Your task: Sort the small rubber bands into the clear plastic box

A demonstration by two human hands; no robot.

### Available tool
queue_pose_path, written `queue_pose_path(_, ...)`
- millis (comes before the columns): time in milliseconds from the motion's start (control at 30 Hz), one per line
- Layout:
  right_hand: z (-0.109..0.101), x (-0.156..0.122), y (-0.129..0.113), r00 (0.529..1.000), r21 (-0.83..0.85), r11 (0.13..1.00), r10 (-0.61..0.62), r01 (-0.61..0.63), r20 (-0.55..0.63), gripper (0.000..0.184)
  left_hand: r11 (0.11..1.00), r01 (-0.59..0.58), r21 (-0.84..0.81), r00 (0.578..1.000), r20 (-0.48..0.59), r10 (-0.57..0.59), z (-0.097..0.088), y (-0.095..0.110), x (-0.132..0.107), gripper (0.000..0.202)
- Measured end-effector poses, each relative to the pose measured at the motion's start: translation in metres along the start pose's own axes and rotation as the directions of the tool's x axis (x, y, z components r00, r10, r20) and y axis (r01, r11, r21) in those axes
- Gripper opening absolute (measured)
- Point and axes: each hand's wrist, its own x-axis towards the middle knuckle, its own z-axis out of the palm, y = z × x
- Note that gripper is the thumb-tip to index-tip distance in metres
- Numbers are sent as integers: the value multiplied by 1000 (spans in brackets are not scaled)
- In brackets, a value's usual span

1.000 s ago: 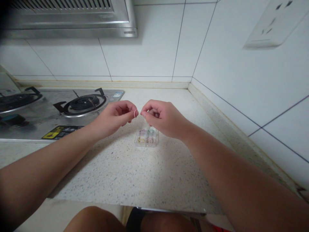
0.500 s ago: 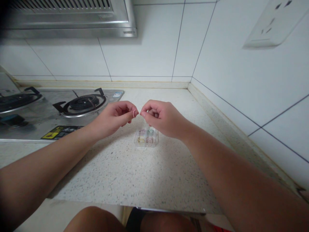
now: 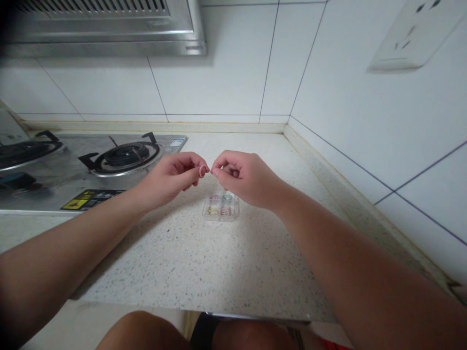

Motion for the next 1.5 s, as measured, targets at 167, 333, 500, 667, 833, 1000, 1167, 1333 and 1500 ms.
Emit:
queue_pose_path(167, 0, 0, 0, 1000, -9, 1000, -1, 1, 0, 13, 1000, -4, 3, 1000, 0, 4, 0, 2, 0, 11)
queue_pose_path(333, 0, 0, 0, 1000, -4, 1000, -1, 1, 6, 13, 1000, -2, 6, 1000, 1, 2, 0, 2, 0, 11)
queue_pose_path(500, 0, 0, 0, 1000, -2, 1000, -11, 11, 9, 13, 1000, -2, 12, 1000, -2, 2, 0, 0, 0, 11)
queue_pose_path(667, 0, 0, -1, 1000, 1, 1000, -11, 11, 1, 12, 1000, -6, 27, 1000, -6, 6, -1, -3, 1, 14)
queue_pose_path(833, 0, 0, 0, 1000, 0, 1000, 0, 0, 2, 13, 1000, -5, 28, 1000, -25, 6, 0, -3, 1, 17)
queue_pose_path(1000, 0, 0, 1, 1000, -10, 1000, -4, 4, -13, 14, 1000, -9, 21, 1000, -27, 10, 0, -2, 0, 17)
queue_pose_path(1167, 1, 0, 3, 1000, -13, 1000, -10, 10, -25, 14, 1000, -21, 21, 999, -27, 21, 0, -3, 0, 17)
queue_pose_path(1333, 2, 1, 5, 999, -7, 1000, -14, 14, -36, 16, 999, -29, 18, 999, -21, 30, 0, -3, 0, 17)
queue_pose_path(1500, 2, 1, 6, 999, 2, 1000, -8, 8, -38, 19, 999, -32, 15, 999, -26, 33, 0, -2, 0, 18)
